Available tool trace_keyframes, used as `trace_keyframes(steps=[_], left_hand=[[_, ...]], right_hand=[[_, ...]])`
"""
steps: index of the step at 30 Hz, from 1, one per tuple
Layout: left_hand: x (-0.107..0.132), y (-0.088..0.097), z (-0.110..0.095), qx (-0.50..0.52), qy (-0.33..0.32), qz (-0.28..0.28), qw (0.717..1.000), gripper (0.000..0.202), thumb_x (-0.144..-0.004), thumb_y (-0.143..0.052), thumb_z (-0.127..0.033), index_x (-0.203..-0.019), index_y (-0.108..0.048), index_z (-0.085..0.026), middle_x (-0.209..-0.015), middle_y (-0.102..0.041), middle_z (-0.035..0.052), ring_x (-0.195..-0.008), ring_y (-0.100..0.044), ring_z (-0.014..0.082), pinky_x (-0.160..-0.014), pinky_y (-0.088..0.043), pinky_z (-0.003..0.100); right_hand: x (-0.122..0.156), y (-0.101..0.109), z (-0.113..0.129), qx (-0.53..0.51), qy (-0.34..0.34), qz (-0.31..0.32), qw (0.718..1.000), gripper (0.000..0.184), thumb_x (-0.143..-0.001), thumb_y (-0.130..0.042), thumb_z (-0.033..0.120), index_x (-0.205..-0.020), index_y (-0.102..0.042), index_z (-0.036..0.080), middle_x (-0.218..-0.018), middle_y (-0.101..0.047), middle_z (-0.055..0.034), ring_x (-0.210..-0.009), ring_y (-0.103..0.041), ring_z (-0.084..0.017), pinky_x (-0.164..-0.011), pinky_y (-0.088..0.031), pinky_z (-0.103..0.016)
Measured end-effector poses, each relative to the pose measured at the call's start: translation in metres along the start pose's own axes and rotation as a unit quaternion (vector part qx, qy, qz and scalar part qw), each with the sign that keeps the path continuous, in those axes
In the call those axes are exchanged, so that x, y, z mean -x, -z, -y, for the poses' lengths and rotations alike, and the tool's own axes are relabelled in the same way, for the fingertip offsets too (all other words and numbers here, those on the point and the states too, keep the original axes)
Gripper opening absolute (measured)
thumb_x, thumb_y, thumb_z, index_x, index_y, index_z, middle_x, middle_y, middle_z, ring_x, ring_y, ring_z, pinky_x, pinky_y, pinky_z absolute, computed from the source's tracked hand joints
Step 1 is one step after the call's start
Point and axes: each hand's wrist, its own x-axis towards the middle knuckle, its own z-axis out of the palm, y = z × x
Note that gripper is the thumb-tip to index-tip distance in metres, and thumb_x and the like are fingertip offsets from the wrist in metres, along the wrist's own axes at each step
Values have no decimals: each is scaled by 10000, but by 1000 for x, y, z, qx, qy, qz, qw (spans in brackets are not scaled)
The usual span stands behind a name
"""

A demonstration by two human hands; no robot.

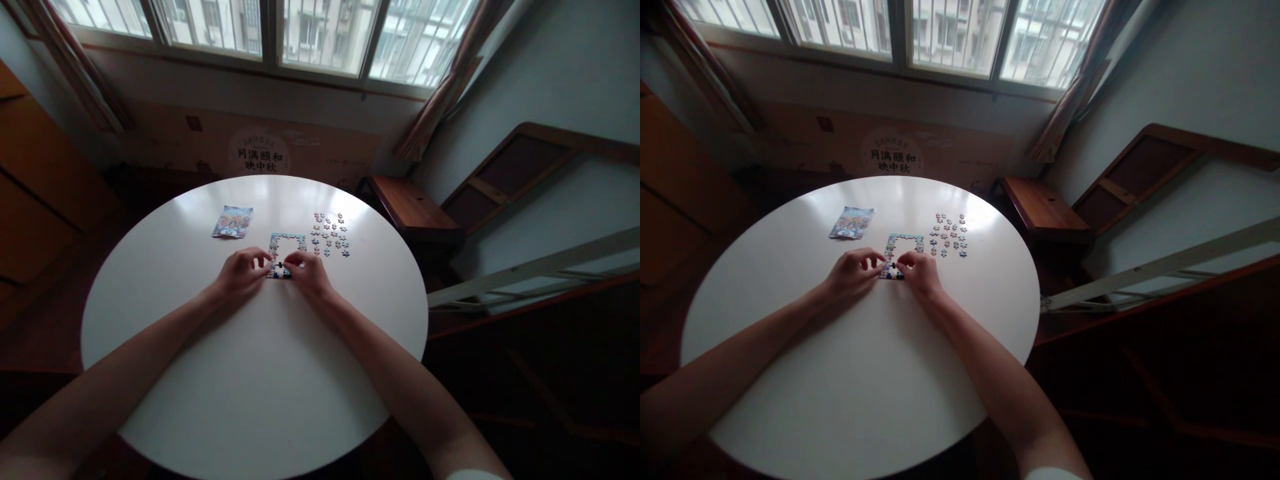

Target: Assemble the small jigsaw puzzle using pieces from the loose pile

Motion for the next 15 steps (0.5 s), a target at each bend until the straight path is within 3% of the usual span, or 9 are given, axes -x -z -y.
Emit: trace_keyframes(steps=[6, 15], left_hand=[[-2, 11, 4, -2, -3, 87, 996, 340, -769, -684, -442, -991, -739, -191, -668, -631, -3, -551, -514, 101, -533, -381, 213], [0, 10, 4, -11, -40, 99, 994, 304, -798, -662, -454, -934, -753, -198, -701, -641, 23, -599, -521, 115, -555, -375, 222]], right_hand=[[2, -5, 9, 70, 12, 7, 997, 53, -784, -719, 182, -761, -735, 227, -739, -714, 0, -745, -599, -162, -773, -439, -310], [5, -4, 9, 136, 19, 10, 990, 15, -788, -729, 229, -788, -744, 233, -798, -684, -24, -829, -554, -196, -851, -395, -365]])
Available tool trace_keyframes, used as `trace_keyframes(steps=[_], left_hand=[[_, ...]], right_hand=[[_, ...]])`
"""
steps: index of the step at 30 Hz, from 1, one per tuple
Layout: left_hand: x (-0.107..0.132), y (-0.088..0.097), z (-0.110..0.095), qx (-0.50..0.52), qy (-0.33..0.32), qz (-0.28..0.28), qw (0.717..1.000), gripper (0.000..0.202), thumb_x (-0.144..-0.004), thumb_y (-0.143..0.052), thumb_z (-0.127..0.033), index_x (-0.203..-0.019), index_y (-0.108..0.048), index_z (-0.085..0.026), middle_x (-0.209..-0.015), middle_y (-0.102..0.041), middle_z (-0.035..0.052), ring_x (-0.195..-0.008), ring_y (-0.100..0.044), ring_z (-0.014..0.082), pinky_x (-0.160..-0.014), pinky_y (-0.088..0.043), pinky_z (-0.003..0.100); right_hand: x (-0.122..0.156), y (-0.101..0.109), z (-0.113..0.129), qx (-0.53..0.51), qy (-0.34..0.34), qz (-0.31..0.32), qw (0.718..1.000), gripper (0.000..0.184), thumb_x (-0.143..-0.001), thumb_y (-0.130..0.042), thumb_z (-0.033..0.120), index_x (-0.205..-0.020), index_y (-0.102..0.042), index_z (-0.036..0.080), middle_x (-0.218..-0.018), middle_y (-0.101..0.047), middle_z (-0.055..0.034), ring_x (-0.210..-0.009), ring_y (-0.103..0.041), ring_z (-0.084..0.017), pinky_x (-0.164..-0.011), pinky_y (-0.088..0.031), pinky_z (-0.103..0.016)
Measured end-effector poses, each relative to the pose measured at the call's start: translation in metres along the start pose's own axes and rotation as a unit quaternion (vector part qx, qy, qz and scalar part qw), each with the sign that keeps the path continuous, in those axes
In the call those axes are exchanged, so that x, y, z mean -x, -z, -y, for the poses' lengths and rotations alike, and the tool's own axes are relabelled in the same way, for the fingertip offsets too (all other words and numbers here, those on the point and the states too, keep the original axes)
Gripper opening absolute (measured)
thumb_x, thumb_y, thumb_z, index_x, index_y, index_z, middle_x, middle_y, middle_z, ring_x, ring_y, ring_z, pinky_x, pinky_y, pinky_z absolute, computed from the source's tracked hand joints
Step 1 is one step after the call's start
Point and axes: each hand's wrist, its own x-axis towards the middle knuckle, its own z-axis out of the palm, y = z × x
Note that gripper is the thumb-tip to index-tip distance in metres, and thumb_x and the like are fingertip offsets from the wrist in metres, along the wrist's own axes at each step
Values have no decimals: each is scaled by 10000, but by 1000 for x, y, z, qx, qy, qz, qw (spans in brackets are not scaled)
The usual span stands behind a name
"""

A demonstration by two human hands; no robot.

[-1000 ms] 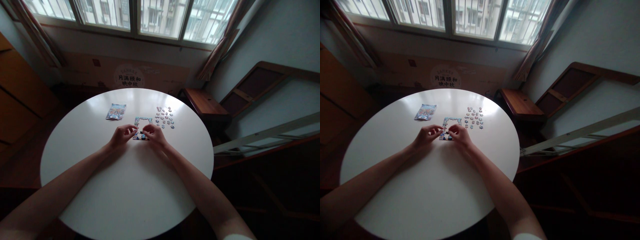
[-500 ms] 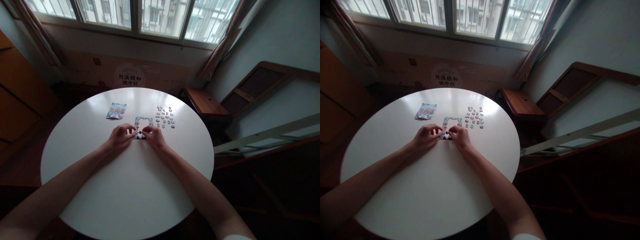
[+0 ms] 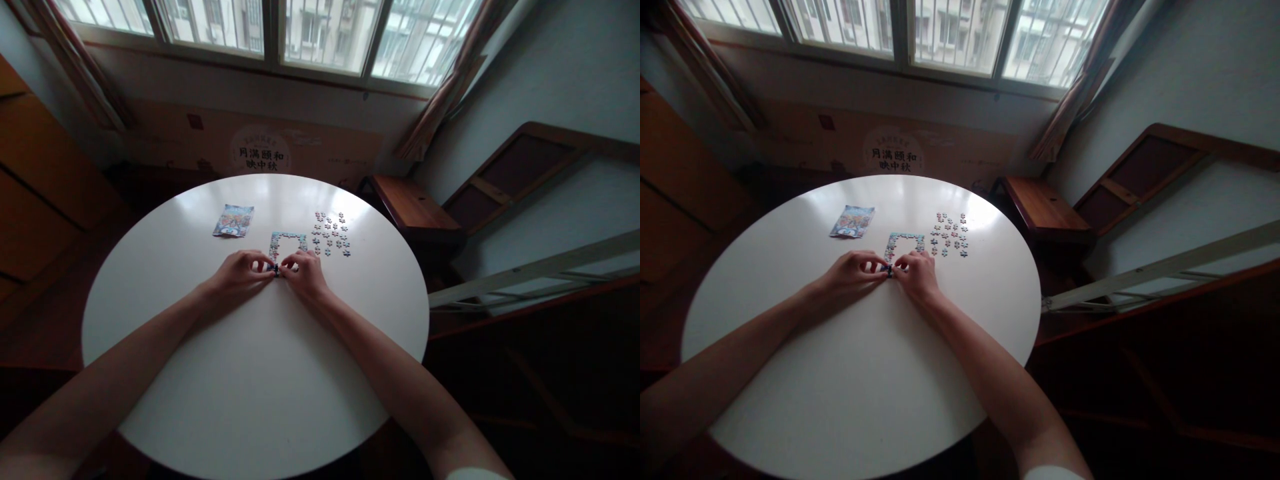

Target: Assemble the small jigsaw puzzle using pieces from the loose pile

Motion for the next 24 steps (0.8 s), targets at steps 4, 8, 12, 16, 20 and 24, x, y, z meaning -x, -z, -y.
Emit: trace_keyframes(steps=[4, 8, 12, 16, 20, 24], left_hand=[[0, -1, 3, 11, 3, -4, 1000, 314, -789, -671, -457, -949, -752, -199, -683, -640, 16, -577, -513, 111, -543, -370, 221], [-1, 0, 3, 37, 19, -7, 999, 327, -762, -693, -434, -972, -743, -188, -657, -635, 0, -542, -499, 99, -529, -372, 215], [-2, 3, 1, 37, 33, -13, 999, 278, -760, -681, -380, -940, -743, -179, -665, -643, 0, -552, -507, 96, -529, -372, 209], [-1, 2, 0, 36, 36, -11, 999, 249, -753, -679, -371, -899, -748, -181, -653, -640, -1, -554, -503, 96, -525, -366, 206], [-1, 0, 3, 38, 27, -18, 999, 250, -787, -648, -374, -914, -748, -184, -658, -638, 3, -539, -482, 92, -519, -367, 210], [0, -1, 5, 43, 7, 6, 999, 232, -801, -619, -335, -926, -747, -186, -658, -641, 3, -544, -486, 93, -521, -375, 205]], right_hand=[[0, 3, -2, 3, 6, 1, 1000, 90, -798, -701, 182, -860, -753, 222, -837, -660, -40, -859, -557, -200, -850, -402, -363], [1, 6, -4, -7, 34, 15, 999, 177, -799, -670, 111, -877, -764, 238, -859, -635, -38, -877, -558, -189, -858, -403, -356], [1, 6, -7, -4, 46, 33, 998, 197, -791, -676, 97, -843, -781, 256, -863, -632, -38, -860, -533, -184, -849, -395, -354], [2, 7, -7, -5, 46, 44, 998, 208, -789, -681, 97, -819, -788, 273, -884, -629, -41, -881, -509, -190, -846, -386, -358], [2, 7, -6, -3, 42, 46, 998, 231, -791, -674, 92, -806, -789, 292, -913, -627, -44, -925, -496, -203, -870, -381, -369], [1, 8, -8, -9, 33, 38, 999, 250, -789, -658, 84, -799, -787, 297, -909, -629, -38, -930, -507, -204, -890, -386, -370]])
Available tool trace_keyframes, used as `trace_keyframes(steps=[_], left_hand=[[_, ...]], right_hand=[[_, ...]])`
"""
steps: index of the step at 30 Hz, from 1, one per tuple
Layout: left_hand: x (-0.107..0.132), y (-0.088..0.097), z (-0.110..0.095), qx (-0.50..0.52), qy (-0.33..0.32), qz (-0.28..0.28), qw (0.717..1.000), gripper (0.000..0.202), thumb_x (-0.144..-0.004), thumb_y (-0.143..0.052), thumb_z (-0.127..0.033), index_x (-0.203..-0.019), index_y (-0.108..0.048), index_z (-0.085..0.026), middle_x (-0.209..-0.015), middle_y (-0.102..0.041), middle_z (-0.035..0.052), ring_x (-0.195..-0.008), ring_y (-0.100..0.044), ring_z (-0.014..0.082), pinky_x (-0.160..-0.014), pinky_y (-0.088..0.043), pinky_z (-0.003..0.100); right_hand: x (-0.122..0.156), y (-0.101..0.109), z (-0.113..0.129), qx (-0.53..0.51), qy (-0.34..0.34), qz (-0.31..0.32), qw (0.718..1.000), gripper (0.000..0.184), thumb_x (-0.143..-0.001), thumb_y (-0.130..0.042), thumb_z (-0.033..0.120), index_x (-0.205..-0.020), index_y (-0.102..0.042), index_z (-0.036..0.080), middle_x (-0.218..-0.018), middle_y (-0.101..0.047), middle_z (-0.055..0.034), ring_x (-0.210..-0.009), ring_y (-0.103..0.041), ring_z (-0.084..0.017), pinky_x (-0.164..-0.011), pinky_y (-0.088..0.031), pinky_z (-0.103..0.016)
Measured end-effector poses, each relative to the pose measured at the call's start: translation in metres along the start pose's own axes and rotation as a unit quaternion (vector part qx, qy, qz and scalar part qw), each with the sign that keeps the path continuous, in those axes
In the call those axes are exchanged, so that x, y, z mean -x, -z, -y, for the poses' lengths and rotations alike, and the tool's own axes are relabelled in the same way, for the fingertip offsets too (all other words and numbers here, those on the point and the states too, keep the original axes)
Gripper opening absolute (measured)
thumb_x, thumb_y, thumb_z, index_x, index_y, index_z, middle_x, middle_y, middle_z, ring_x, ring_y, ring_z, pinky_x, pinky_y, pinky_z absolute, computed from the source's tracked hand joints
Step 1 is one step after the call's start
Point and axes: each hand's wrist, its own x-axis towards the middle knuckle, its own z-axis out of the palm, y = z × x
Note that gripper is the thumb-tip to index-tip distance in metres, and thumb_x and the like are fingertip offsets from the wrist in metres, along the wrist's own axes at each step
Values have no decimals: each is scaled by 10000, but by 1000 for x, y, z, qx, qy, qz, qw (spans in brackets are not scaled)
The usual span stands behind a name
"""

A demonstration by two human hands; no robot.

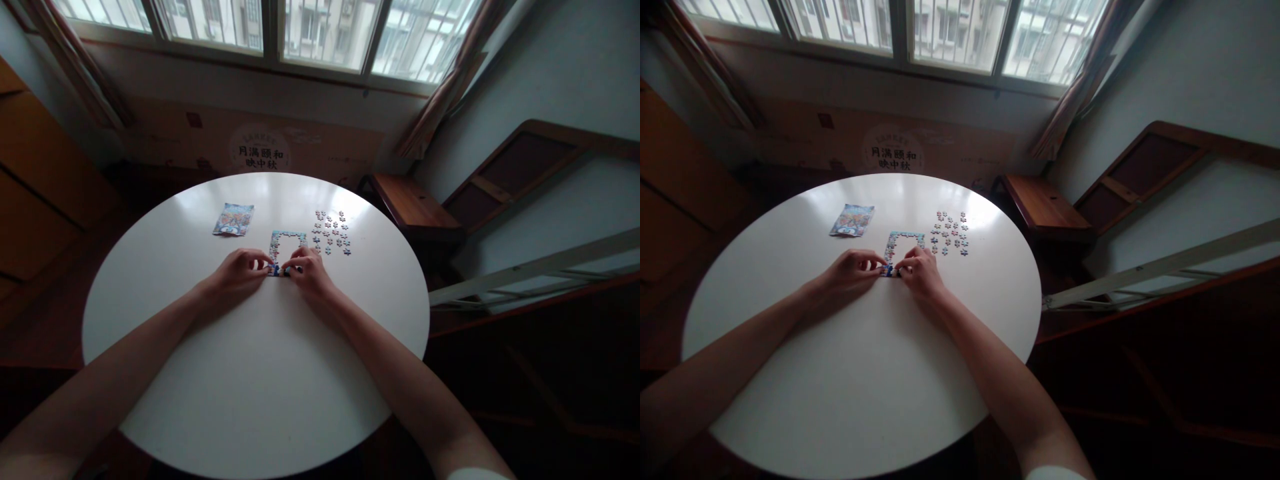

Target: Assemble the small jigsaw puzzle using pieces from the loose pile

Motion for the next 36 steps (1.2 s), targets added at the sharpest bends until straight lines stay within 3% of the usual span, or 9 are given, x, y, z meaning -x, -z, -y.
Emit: trace_keyframes(steps=[9, 14, 17, 21, 26, 36], left_hand=[[-2, -2, 5, -20, 29, -9, 999, 214, -781, -595, -275, -908, -744, -187, -676, -660, 6, -559, -521, 105, -555, -395, 220], [-2, 4, 0, -106, 127, -90, 982, 201, -804, -589, -330, -870, -731, -204, -692, -673, 15, -581, -555, 130, -572, -382, 246], [-2, 9, -4, -144, 184, -133, 963, 184, -805, -602, -357, -835, -716, -216, -704, -676, 17, -611, -573, 145, -577, -369, 254], [-2, 11, -8, -159, 236, -144, 948, 177, -797, -612, -379, -817, -706, -231, -719, -679, 11, -656, -596, 161, -574, -357, 259], [-2, 11, -9, -162, 247, -145, 944, 166, -786, -621, -374, -796, -706, -232, -725, -686, 11, -657, -600, 163, -568, -356, 261], [-2, 10, -8, -165, 243, -144, 945, 152, -770, -636, -355, -793, -716, -227, -721, -689, 15, -644, -598, 161, -554, -359, 263]], right_hand=[[-3, 2, -5, -13, -33, -67, 997, 258, -780, -593, 73, -793, -779, 252, -892, -642, -53, -911, -570, -206, -895, -417, -388], [-9, 11, -10, -84, -77, -99, 989, 227, -765, -561, 107, -810, -762, 203, -852, -678, -48, -749, -590, -163, -792, -473, -342], [-15, 20, -16, -180, -132, -134, 965, 226, -767, -532, 175, -841, -745, 182, -849, -705, -44, -695, -596, -148, -698, -486, -302], [-21, 30, -24, -277, -194, -193, 921, 259, -752, -516, 252, -867, -726, 154, -783, -697, -42, -696, -596, -148, -637, -471, -273], [-22, 37, -26, -320, -244, -218, 889, 289, -719, -522, 280, -891, -715, 149, -798, -682, -47, -683, -568, -128, -579, -433, -238], [-22, 36, -22, -323, -248, -209, 889, 282, -700, -528, 278, -875, -709, 149, -755, -658, -35, -650, -534, -117, -542, -397, -222]])
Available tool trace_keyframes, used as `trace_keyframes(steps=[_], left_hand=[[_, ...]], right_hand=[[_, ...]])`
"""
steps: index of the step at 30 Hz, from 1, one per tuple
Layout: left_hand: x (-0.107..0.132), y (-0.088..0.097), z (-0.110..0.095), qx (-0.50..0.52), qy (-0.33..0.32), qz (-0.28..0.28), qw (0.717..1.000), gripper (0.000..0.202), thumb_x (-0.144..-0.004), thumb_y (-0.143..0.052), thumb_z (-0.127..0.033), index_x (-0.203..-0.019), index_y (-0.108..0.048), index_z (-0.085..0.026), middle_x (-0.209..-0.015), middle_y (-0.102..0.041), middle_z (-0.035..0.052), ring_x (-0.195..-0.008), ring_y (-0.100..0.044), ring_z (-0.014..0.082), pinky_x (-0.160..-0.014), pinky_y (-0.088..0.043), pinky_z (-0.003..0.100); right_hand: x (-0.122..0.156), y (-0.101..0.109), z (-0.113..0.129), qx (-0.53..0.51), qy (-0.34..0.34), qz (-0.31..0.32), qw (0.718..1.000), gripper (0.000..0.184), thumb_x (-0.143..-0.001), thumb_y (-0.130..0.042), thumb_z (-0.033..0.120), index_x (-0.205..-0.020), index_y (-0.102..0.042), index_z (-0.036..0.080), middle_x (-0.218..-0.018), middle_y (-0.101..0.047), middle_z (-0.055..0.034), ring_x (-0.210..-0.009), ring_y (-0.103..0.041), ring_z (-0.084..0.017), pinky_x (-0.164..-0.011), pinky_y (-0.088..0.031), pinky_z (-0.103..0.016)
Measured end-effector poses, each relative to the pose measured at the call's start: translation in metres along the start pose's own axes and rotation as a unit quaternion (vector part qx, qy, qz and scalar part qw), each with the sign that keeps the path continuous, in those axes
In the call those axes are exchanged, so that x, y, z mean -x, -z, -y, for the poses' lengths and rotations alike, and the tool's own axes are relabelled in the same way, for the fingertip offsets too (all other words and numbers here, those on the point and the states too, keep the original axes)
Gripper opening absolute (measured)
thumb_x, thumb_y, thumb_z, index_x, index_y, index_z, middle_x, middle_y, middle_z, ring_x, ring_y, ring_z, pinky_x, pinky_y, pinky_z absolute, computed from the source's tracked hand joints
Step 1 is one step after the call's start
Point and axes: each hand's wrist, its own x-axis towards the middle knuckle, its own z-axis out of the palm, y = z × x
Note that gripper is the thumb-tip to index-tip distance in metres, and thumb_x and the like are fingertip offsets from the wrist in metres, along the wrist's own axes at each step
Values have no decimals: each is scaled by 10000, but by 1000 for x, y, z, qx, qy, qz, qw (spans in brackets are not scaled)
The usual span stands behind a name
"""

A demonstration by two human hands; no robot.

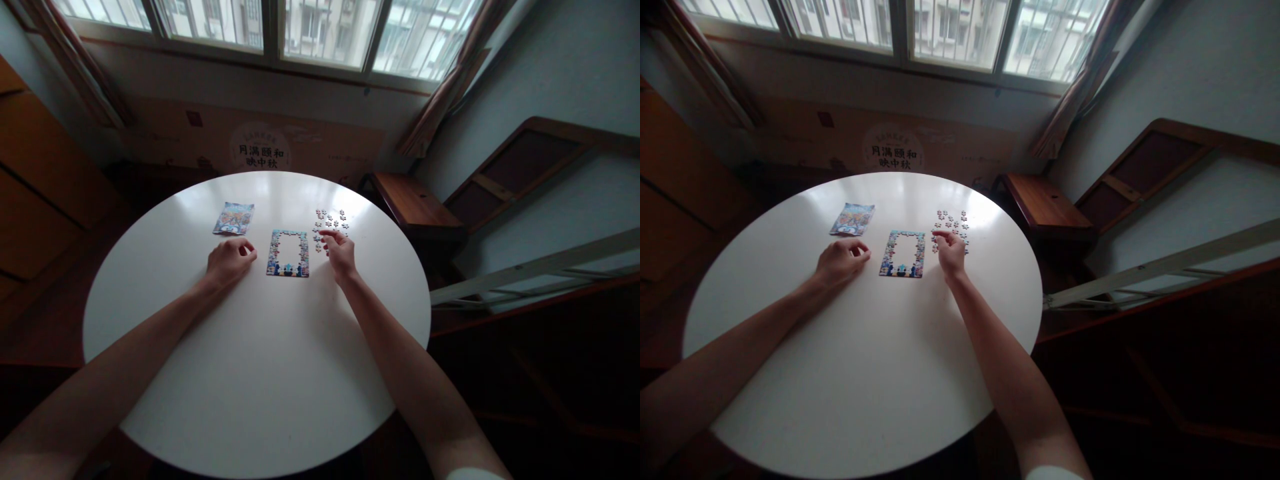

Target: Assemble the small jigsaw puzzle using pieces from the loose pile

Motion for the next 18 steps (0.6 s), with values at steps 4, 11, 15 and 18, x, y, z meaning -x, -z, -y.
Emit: trace_keyframes(steps=[4, 11, 15, 18], left_hand=[[0, -1, 0, 4, -5, -5, 1000, 146, -769, -639, -347, -788, -718, -226, -710, -689, 12, -629, -593, 154, -551, -364, 260], [1, 1, 0, 2, -2, 6, 1000, 141, -773, -636, -340, -799, -719, -229, -738, -694, 24, -660, -604, 174, -568, -366, 277], [1, 2, -2, -3, 6, 18, 1000, 153, -778, -629, -351, -809, -719, -230, -747, -695, 22, -673, -609, 180, -572, -364, 277], [1, 2, -2, -3, 7, 18, 1000, 157, -776, -630, -357, -810, -718, -232, -750, -697, 22, -669, -609, 179, -573, -370, 276]], right_hand=[[0, 0, 0, 2, 1, 2, 1000, 283, -702, -528, 279, -876, -711, 151, -773, -670, -41, -656, -545, -120, -540, -401, -223], [0, -1, 0, 2, 0, 7, 1000, 276, -692, -520, 263, -859, -713, 158, -774, -673, -38, -647, -546, -117, -540, -407, -223], [0, -1, -1, -2, 5, 8, 1000, 270, -684, -521, 262, -844, -712, 157, -769, -678, -37, -643, -544, -115, -530, -401, -218], [0, -2, -2, 2, 5, 10, 1000, 270, -688, -521, 268, -845, -711, 158, -770, -681, -38, -640, -545, -115, -526, -401, -217]])
